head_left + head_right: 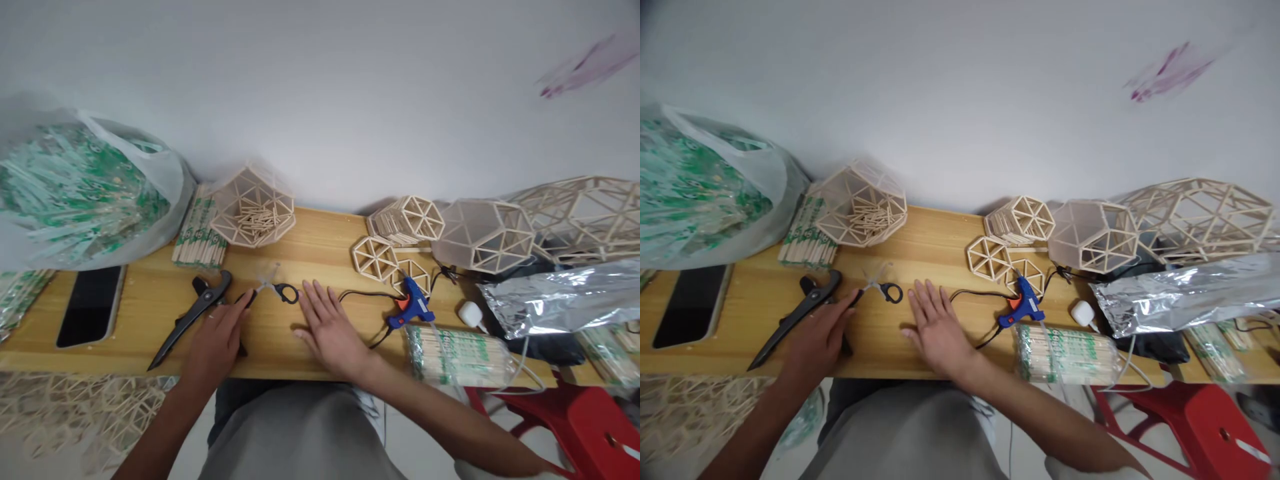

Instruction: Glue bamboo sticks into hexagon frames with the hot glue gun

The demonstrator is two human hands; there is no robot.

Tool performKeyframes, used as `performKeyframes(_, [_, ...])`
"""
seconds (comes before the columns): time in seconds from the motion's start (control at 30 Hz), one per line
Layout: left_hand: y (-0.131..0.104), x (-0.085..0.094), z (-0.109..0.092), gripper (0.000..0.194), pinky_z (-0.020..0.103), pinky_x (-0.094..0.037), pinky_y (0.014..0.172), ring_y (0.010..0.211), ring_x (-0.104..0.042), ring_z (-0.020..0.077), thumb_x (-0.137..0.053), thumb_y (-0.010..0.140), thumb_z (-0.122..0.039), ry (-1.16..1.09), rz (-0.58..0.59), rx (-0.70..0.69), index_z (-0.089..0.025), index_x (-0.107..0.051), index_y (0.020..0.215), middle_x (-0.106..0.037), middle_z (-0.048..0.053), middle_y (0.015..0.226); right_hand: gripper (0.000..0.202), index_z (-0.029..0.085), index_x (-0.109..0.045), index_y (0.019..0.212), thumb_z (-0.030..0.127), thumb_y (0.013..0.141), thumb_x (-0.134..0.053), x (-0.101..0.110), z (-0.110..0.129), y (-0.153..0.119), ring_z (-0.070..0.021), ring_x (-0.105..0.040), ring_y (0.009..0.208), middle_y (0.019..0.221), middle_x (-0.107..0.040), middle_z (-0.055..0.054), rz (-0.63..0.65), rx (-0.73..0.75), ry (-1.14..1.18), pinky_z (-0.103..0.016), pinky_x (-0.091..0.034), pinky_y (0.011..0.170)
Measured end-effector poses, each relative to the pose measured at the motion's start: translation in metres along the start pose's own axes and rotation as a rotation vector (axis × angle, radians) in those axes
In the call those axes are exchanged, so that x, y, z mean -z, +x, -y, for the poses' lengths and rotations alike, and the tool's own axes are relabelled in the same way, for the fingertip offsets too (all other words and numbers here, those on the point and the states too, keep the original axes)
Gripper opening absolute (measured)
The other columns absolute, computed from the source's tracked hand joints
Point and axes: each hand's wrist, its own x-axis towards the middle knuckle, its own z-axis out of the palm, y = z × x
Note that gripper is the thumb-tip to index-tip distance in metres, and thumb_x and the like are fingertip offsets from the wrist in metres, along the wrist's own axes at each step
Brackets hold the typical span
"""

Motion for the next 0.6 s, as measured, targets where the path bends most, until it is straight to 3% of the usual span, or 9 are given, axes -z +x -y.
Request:
performKeyframes(0.07, [0.002, 0.000, 0.003, 0.048, 0.040, -0.058, 0.099, 0.110, -0.075, 0.0278, -0.040, 0.110, -0.042, 0.000, -0.009, 0.078, -0.021, -0.065, 0.144, -0.081, 0.010, 0.121, 0.073, 0.004, -0.037, 0.166, 0.047, 0.110, -0.055, -0.015, 0.010, -0.013, -0.0379, -0.025, 0.165, 0.175, -0.032, -0.022, 0.035, 0.066, -0.058, -0.062, -0.029, 0.133])
performKeyframes(0.17, [0.005, 0.006, 0.019, 0.050, 0.041, -0.059, 0.098, 0.107, -0.076, 0.0290, -0.039, 0.109, -0.047, 0.001, -0.005, 0.142, -0.020, -0.068, 0.139, -0.082, 0.010, 0.118, 0.074, 0.004, -0.034, 0.168, 0.047, 0.111, -0.053, -0.019, 0.007, -0.027, -0.0330, -0.030, 0.164, 0.174, -0.035, -0.020, 0.045, 0.144, -0.068, -0.056, -0.032, 0.133])
performKeyframes(0.27, [0.004, 0.014, 0.034, 0.047, 0.040, -0.060, 0.094, 0.097, -0.078, 0.0273, -0.041, 0.108, -0.047, -0.017, -0.009, 0.128, -0.021, -0.069, 0.135, -0.083, 0.008, 0.108, 0.073, 0.004, -0.033, 0.168, 0.045, 0.111, -0.051, -0.013, -0.002, -0.023, -0.0339, -0.033, 0.163, 0.173, -0.034, -0.023, 0.014, 0.050, -0.070, -0.054, -0.037, 0.131])
performKeyframes(0.37, [-0.001, 0.020, 0.037, 0.042, 0.039, -0.060, 0.094, 0.097, -0.078, 0.0260, -0.044, 0.108, -0.044, -0.019, -0.086, 0.119, -0.023, -0.069, 0.134, -0.083, 0.007, 0.105, 0.078, -0.001, -0.033, 0.167, 0.048, 0.110, -0.052, -0.017, 0.012, -0.004, -0.0399, -0.028, 0.164, 0.173, -0.029, -0.028, -0.029, -0.053, -0.069, -0.061, -0.034, 0.131])
performKeyframes(0.43, [-0.004, 0.023, 0.031, 0.039, 0.039, -0.060, 0.096, 0.100, -0.078, 0.0252, -0.046, 0.108, -0.041, -0.021, -0.174, 0.154, -0.024, -0.068, 0.136, -0.083, 0.006, 0.106, 0.077, 0.000, -0.034, 0.167, 0.050, 0.110, -0.051, -0.025, 0.031, 0.012, -0.0385, -0.026, 0.165, 0.174, -0.030, -0.025, -0.030, 0.031, -0.046, -0.062, -0.029, 0.133])
performKeyframes(0.5, [-0.008, 0.026, 0.024, 0.038, 0.038, -0.060, 0.096, 0.099, -0.079, 0.0238, -0.047, 0.109, -0.037, -0.043, -0.246, 0.198, -0.023, -0.067, 0.139, -0.083, 0.006, 0.106, 0.073, 0.007, -0.039, 0.166, 0.053, 0.111, -0.048, -0.032, 0.043, 0.028, -0.0318, -0.027, 0.165, 0.174, -0.036, -0.018, -0.009, 0.230, -0.011, -0.055, -0.025, 0.136])
performKeyframes(0.6, [-0.015, 0.030, 0.019, 0.038, 0.036, -0.060, 0.093, 0.097, -0.079, 0.0223, -0.048, 0.109, -0.034, -0.082, -0.288, 0.221, -0.022, -0.066, 0.140, -0.083, 0.006, 0.107, 0.063, 0.021, -0.052, 0.160, 0.059, 0.109, -0.051, -0.023, 0.029, 0.052, -0.0220, -0.037, 0.161, 0.168, -0.050, -0.006, -0.001, 0.356, 0.017, -0.044, -0.028, 0.135])
